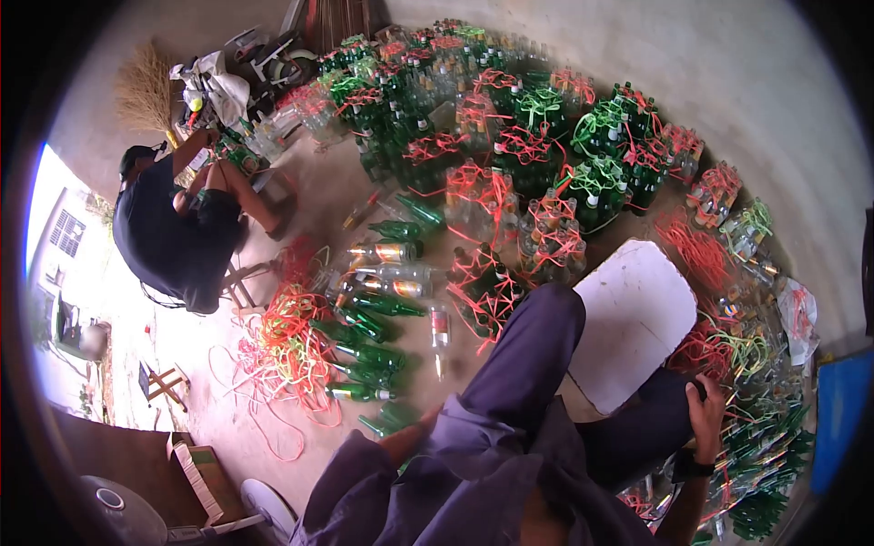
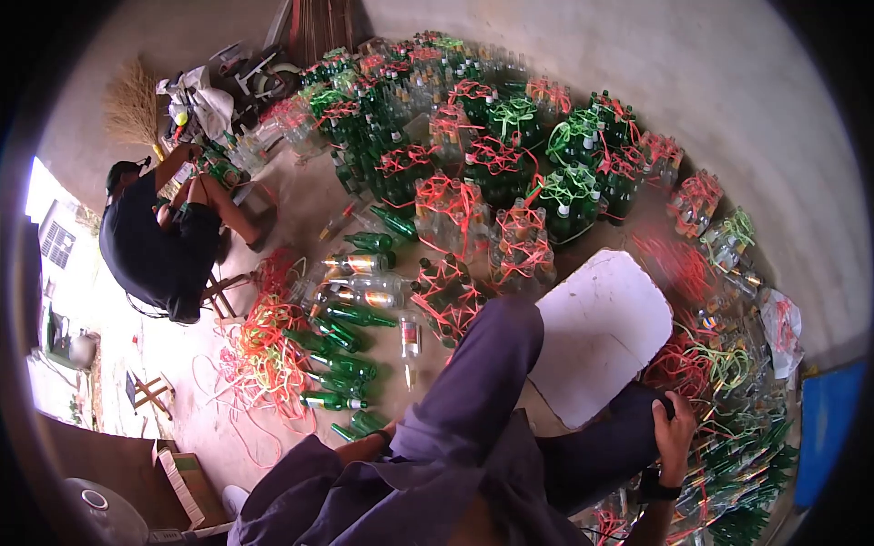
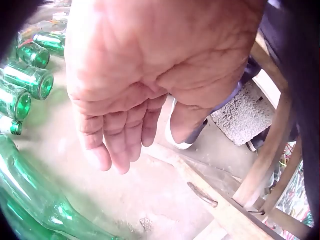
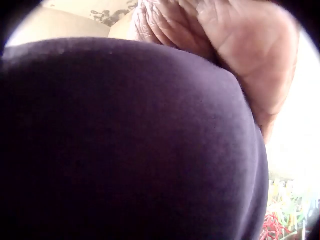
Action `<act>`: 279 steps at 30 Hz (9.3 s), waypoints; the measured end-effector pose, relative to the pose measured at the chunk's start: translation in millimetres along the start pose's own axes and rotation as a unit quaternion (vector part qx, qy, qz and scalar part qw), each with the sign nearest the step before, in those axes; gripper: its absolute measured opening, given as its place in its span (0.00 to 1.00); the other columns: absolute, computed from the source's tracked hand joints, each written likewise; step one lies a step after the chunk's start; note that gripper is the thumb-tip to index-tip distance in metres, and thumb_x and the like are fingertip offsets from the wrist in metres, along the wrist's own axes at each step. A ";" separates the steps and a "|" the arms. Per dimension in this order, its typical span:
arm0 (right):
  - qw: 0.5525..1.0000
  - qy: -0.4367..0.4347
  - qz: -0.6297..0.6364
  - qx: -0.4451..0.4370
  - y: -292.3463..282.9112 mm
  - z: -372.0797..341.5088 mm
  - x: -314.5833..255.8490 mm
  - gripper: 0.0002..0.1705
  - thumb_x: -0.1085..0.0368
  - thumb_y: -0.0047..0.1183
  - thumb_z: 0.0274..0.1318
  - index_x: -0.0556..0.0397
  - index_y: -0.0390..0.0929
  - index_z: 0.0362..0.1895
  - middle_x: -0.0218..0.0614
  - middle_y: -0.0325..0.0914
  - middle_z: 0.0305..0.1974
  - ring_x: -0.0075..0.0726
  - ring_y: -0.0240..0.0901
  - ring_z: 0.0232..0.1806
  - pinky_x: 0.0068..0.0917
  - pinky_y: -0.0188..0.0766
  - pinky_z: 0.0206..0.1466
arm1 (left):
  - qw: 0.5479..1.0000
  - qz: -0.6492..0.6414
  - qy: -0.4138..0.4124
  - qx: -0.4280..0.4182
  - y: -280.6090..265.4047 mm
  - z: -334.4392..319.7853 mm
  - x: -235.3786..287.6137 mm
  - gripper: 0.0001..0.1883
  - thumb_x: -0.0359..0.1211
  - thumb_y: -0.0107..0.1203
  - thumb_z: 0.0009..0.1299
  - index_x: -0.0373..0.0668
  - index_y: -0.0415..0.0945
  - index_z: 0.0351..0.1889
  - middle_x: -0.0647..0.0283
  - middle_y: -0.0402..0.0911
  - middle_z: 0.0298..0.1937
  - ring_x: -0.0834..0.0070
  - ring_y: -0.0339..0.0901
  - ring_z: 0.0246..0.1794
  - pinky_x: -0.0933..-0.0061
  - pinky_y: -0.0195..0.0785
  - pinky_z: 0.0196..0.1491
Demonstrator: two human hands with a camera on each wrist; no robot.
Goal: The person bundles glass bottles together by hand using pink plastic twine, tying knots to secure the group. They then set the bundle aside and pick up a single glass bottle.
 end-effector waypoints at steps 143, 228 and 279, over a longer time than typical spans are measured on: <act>0.986 0.081 0.088 0.113 1.3 -11.1 28.4 0.18 0.58 0.60 0.64 0.62 0.83 0.48 0.46 0.85 0.42 0.41 0.80 0.45 0.35 0.73 0.53 | 0.846 0.277 0.288 0.353 -270.9 19.7 535.1 0.14 0.38 0.62 0.63 0.43 0.76 0.43 0.51 0.81 0.23 0.51 0.82 0.24 0.52 0.73 0.29; 0.931 0.171 0.310 0.091 -0.4 -24.8 32.7 0.20 0.60 0.57 0.61 0.65 0.82 0.49 0.40 0.84 0.45 0.33 0.77 0.49 0.29 0.69 0.58 | 0.883 0.333 0.326 0.058 12.0 233.9 570.9 0.20 0.42 0.55 0.71 0.40 0.66 0.54 0.44 0.85 0.35 0.43 0.83 0.37 0.42 0.76 0.40; 0.902 0.239 0.352 0.075 1.6 -27.8 36.8 0.21 0.59 0.56 0.62 0.63 0.82 0.51 0.36 0.83 0.44 0.29 0.75 0.48 0.27 0.67 0.57 | 0.848 0.387 0.360 0.046 28.6 236.5 595.1 0.18 0.39 0.57 0.68 0.37 0.69 0.48 0.48 0.84 0.30 0.49 0.84 0.34 0.48 0.78 0.38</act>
Point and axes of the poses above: each hand's wrist, its own z-axis towards the middle knuckle, its own y-axis out of the palm, x = y × z, the point moved 4 cm from there along z, towards the middle knuckle
